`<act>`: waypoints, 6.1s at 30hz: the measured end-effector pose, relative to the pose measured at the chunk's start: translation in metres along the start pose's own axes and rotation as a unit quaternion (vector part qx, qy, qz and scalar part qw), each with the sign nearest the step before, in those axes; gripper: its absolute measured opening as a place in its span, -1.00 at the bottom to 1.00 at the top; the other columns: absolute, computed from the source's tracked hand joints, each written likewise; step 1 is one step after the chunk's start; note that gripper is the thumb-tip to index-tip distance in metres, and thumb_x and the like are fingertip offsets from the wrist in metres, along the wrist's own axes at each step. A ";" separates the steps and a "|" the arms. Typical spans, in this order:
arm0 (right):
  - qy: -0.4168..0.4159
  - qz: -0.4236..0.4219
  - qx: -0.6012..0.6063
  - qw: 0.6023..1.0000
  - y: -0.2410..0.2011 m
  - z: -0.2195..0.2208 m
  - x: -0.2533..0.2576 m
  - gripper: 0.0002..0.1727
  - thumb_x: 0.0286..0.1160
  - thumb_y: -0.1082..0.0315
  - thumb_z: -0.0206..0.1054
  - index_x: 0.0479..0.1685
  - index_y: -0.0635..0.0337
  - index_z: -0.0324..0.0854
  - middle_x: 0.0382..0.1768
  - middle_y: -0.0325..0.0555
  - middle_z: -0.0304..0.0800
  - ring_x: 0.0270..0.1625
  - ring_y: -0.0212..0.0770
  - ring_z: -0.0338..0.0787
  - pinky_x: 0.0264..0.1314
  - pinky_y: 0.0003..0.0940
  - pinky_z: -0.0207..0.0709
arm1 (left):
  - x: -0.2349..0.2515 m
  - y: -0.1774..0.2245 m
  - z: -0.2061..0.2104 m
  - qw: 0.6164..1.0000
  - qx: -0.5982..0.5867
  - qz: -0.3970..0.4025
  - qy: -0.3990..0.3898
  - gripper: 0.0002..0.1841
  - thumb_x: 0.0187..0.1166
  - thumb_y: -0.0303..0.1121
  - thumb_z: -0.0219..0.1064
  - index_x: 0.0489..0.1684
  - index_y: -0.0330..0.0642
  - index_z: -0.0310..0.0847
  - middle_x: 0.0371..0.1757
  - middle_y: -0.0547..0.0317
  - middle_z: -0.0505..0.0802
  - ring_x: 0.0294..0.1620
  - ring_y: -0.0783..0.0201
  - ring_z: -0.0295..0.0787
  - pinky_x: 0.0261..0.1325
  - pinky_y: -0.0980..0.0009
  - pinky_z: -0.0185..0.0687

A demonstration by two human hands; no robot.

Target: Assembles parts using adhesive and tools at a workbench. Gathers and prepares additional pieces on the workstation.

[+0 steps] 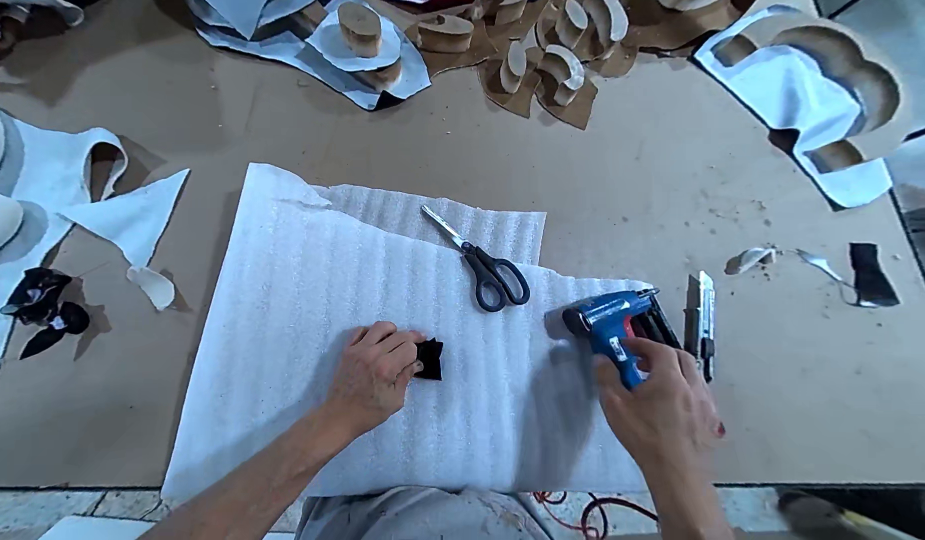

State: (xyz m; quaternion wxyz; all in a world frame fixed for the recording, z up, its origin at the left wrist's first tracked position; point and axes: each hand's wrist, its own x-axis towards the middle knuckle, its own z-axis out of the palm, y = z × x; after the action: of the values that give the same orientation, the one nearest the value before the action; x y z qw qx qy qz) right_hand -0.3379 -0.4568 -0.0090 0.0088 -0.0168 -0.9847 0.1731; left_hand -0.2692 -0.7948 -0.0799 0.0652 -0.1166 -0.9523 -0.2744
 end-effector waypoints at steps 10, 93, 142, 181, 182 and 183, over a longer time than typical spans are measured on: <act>-0.138 0.096 -0.102 0.980 0.031 -0.005 0.023 -0.06 0.25 0.22 0.66 0.73 0.23 0.31 0.15 0.49 0.73 0.16 0.55 0.73 0.14 0.63 0.45 | 0.013 -0.014 -0.004 0.992 -0.120 -0.038 -0.023 -0.81 0.49 -0.12 0.46 -0.27 -0.03 0.80 -0.06 0.28 0.90 0.06 0.30 0.79 0.17 0.32 0.70; -0.359 -0.202 0.578 0.704 -0.112 0.026 -0.018 -0.74 0.43 0.48 0.51 0.08 0.30 0.80 0.20 -0.03 0.81 0.05 -0.25 0.87 0.14 -0.32 0.83 | 0.011 0.060 -0.062 0.789 -0.551 -0.267 0.058 -0.59 0.51 -0.45 0.46 0.31 -0.12 0.49 0.01 0.00 0.84 -0.25 0.13 0.88 -0.09 0.25 0.88; -0.211 -0.162 0.239 0.934 -0.131 0.073 -0.013 -0.91 0.45 0.34 0.47 -0.17 0.00 0.86 -0.19 -0.32 0.87 -0.18 -0.36 0.85 -0.09 -0.24 0.79 | -0.004 0.003 -0.006 0.984 -0.133 -0.121 0.005 -0.89 0.40 -0.31 0.42 -0.49 -0.07 0.78 -0.20 0.32 0.86 -0.23 0.45 0.80 -0.19 0.40 0.79; -0.281 -0.052 -0.002 0.958 -0.161 -0.015 -0.090 -0.53 0.16 0.08 0.49 0.04 0.15 0.85 -0.41 -0.11 0.91 -0.42 -0.17 0.87 -0.41 -0.09 0.67 | -0.014 0.002 0.011 0.976 -0.160 -0.117 0.091 -0.77 0.48 -0.34 0.31 -0.12 -0.04 0.92 -0.39 0.25 0.75 -0.35 0.32 0.70 -0.37 0.43 0.62; -0.281 -0.048 -0.002 0.959 -0.161 -0.011 -0.088 -0.55 0.14 0.08 0.49 -0.01 0.16 0.85 -0.45 -0.11 0.89 -0.44 -0.14 0.86 -0.44 -0.04 0.65 | -0.013 0.000 0.012 0.977 -0.157 -0.114 0.091 -0.77 0.48 -0.34 0.30 -0.12 -0.04 0.92 -0.39 0.25 0.76 -0.35 0.32 0.71 -0.38 0.43 0.63; -0.277 -0.047 -0.001 0.960 -0.158 -0.010 -0.090 -0.56 0.15 0.04 0.46 -0.05 0.13 0.85 -0.48 -0.14 0.87 -0.46 -0.17 0.84 -0.47 -0.05 0.63 | -0.014 0.000 0.012 0.978 -0.154 -0.112 0.089 -0.76 0.48 -0.34 0.29 -0.12 -0.03 0.92 -0.39 0.25 0.76 -0.36 0.31 0.71 -0.38 0.41 0.63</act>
State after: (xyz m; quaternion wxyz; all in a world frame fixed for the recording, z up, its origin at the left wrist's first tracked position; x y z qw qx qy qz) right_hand -0.2524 -0.6048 0.0536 -0.2567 0.0785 -0.9483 0.1691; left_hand -0.2567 -0.7904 -0.0923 0.0994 0.0065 -0.8959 -0.4330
